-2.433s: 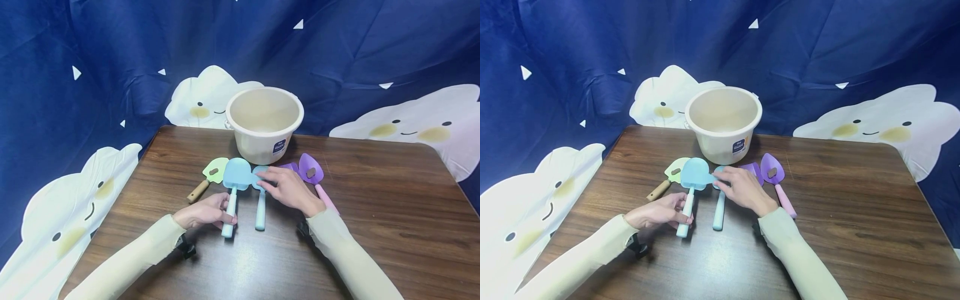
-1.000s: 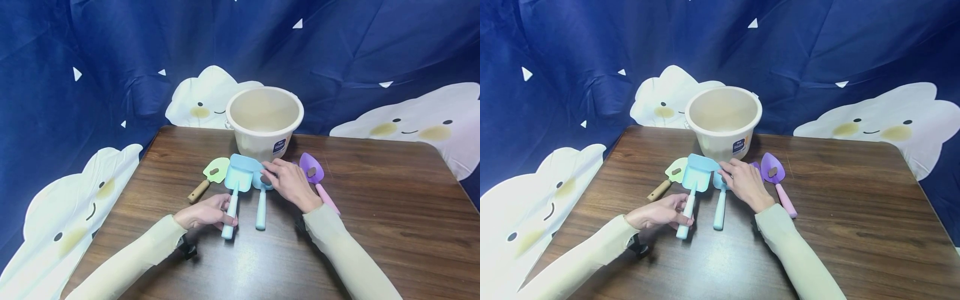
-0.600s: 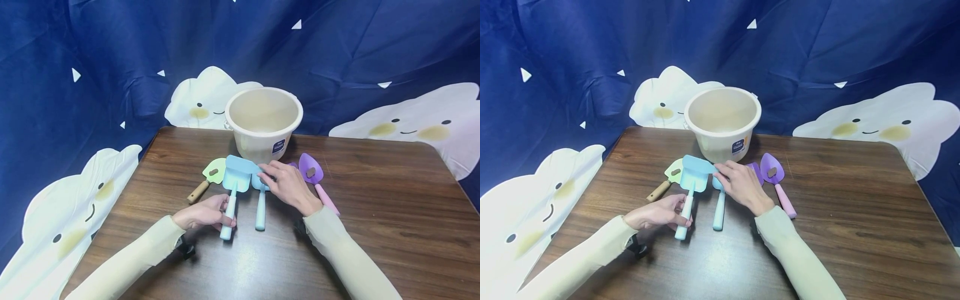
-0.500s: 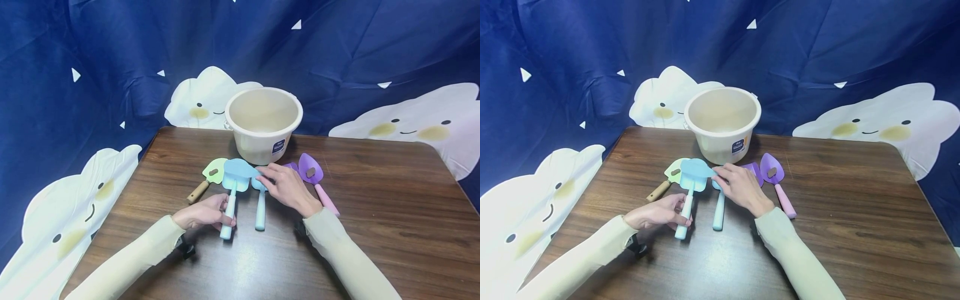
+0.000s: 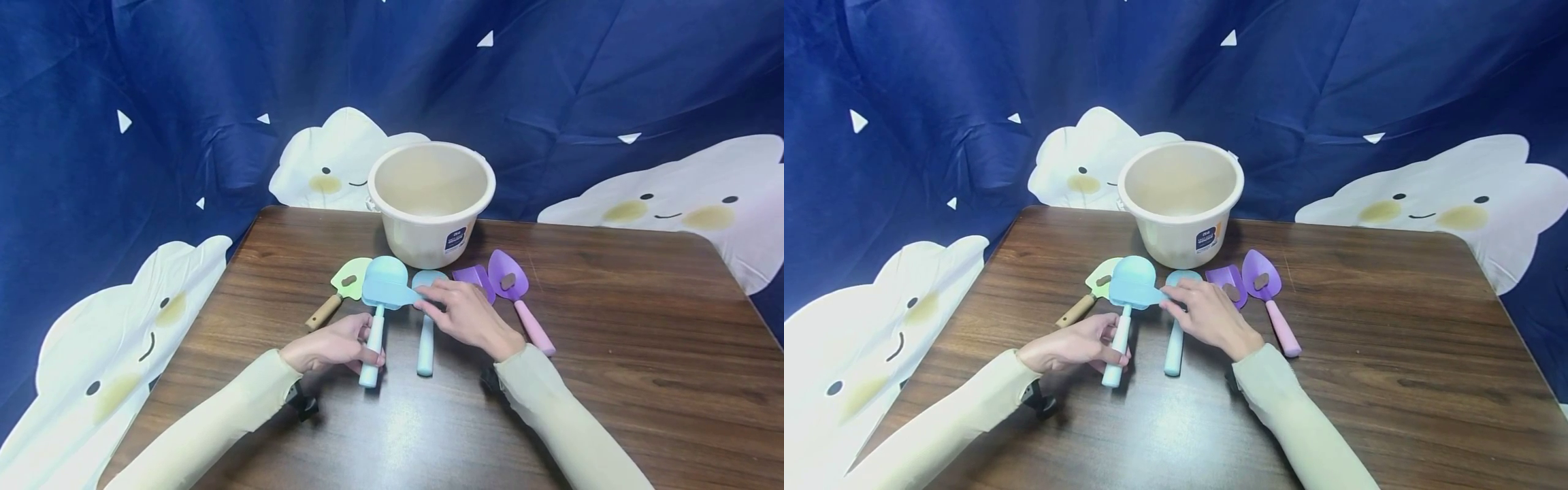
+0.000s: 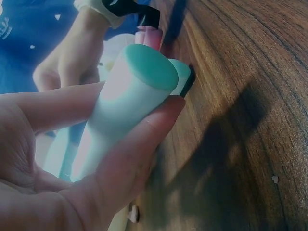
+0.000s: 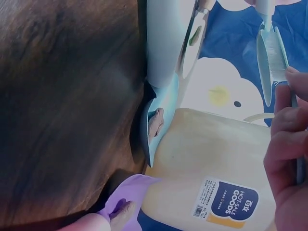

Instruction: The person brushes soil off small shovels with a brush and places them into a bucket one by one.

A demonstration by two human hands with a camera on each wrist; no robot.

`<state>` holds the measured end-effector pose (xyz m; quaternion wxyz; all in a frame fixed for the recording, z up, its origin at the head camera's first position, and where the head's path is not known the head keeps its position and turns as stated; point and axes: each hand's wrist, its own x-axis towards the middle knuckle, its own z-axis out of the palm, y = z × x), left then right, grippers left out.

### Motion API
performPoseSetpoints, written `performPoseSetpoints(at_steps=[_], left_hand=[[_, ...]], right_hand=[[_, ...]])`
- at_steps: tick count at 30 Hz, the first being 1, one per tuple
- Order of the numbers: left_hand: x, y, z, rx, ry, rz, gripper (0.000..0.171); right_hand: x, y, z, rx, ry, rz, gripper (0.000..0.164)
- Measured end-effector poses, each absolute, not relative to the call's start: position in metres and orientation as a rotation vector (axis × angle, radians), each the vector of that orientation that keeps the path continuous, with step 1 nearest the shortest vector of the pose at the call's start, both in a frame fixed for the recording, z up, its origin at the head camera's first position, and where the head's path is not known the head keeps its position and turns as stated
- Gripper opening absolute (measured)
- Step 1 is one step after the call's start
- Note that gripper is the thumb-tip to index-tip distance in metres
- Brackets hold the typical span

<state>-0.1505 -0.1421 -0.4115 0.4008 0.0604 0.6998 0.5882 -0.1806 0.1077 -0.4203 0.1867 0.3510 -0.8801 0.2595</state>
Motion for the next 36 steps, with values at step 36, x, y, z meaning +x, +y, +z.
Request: performPoseSetpoints(at_steps=[36], left_hand=[[-0.145,-0.142,-0.414,0.168,1.774,1.481,0.046]], right_hand=[[-0.196,0.114,-0.416,0.791,-2.51,0.718,0.027]])
